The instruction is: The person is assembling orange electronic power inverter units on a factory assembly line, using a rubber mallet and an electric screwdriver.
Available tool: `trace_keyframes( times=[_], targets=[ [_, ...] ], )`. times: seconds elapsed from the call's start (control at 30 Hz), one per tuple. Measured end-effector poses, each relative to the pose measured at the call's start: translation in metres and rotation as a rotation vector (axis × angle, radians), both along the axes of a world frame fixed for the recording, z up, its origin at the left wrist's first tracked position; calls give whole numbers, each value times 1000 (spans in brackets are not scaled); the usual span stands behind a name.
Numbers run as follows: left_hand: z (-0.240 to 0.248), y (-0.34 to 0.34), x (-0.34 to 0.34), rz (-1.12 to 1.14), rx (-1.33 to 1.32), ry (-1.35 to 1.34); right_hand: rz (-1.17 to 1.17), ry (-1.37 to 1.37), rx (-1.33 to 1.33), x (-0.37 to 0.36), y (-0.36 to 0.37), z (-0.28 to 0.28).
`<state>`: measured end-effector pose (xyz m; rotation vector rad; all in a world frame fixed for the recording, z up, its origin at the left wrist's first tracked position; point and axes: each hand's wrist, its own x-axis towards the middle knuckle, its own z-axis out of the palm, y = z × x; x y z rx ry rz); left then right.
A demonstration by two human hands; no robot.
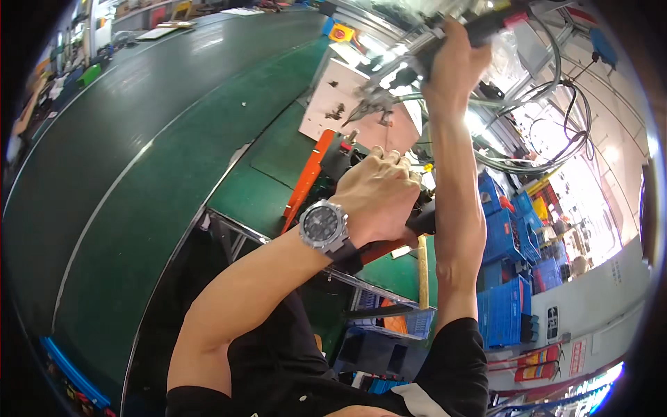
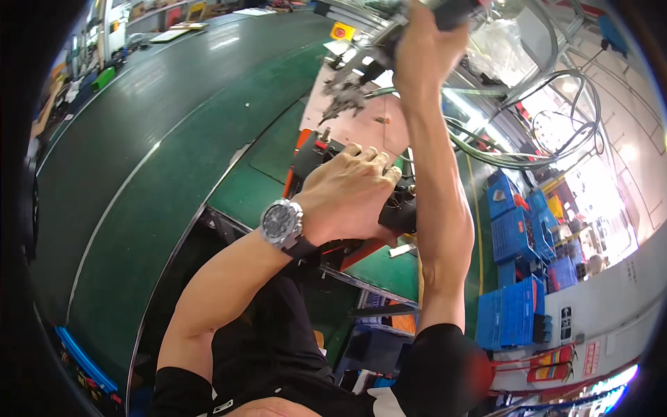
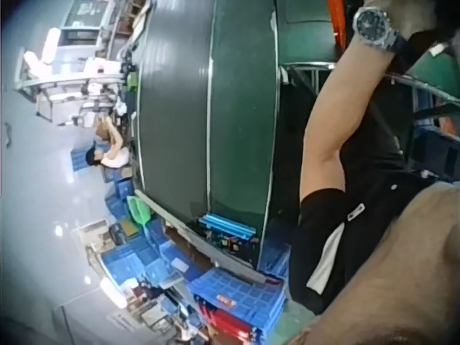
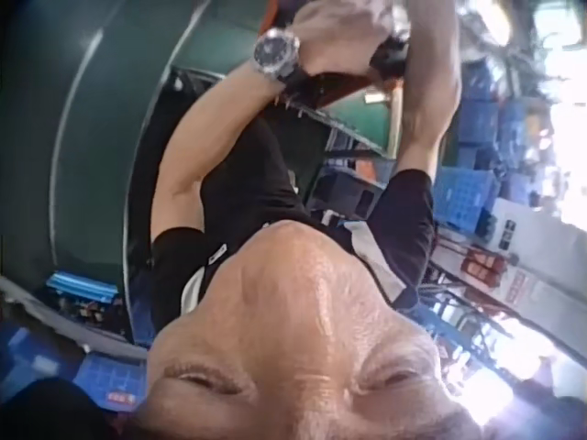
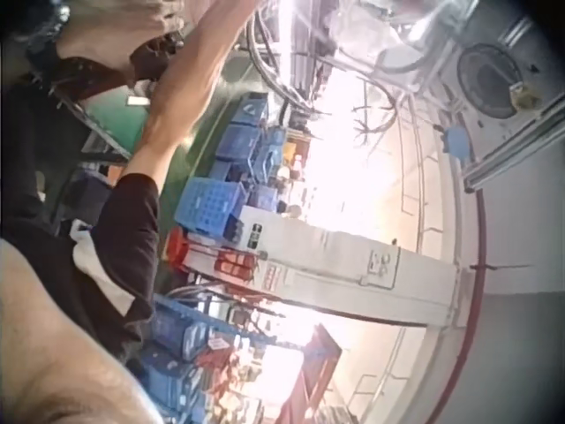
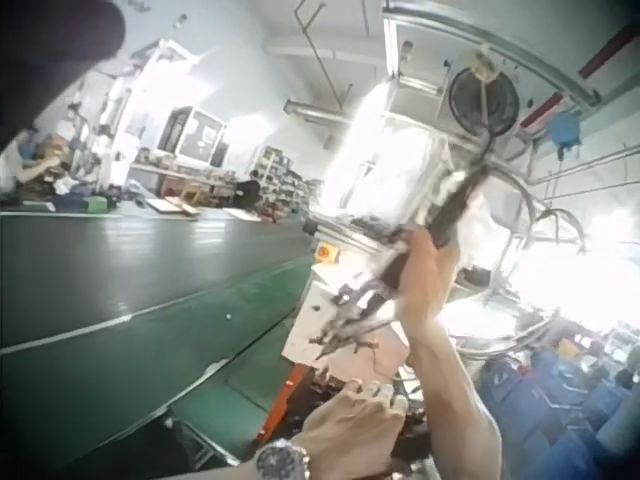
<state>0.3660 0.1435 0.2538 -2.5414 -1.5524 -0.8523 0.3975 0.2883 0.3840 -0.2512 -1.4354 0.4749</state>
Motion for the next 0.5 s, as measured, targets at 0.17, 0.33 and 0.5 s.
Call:
trace_keyframes(
  times=[0.17,0.33,0.5],
  targets=[
    [3,-6,4,-140,379,2,-339,-20,89,79,60,9],
    [-71,-39,-65,35,548,-696,-704,-376,179,135,49,-63],
    [-204,20,-81,66,224,-736,-527,-117,-106,208,-75,-232]
  ],
)
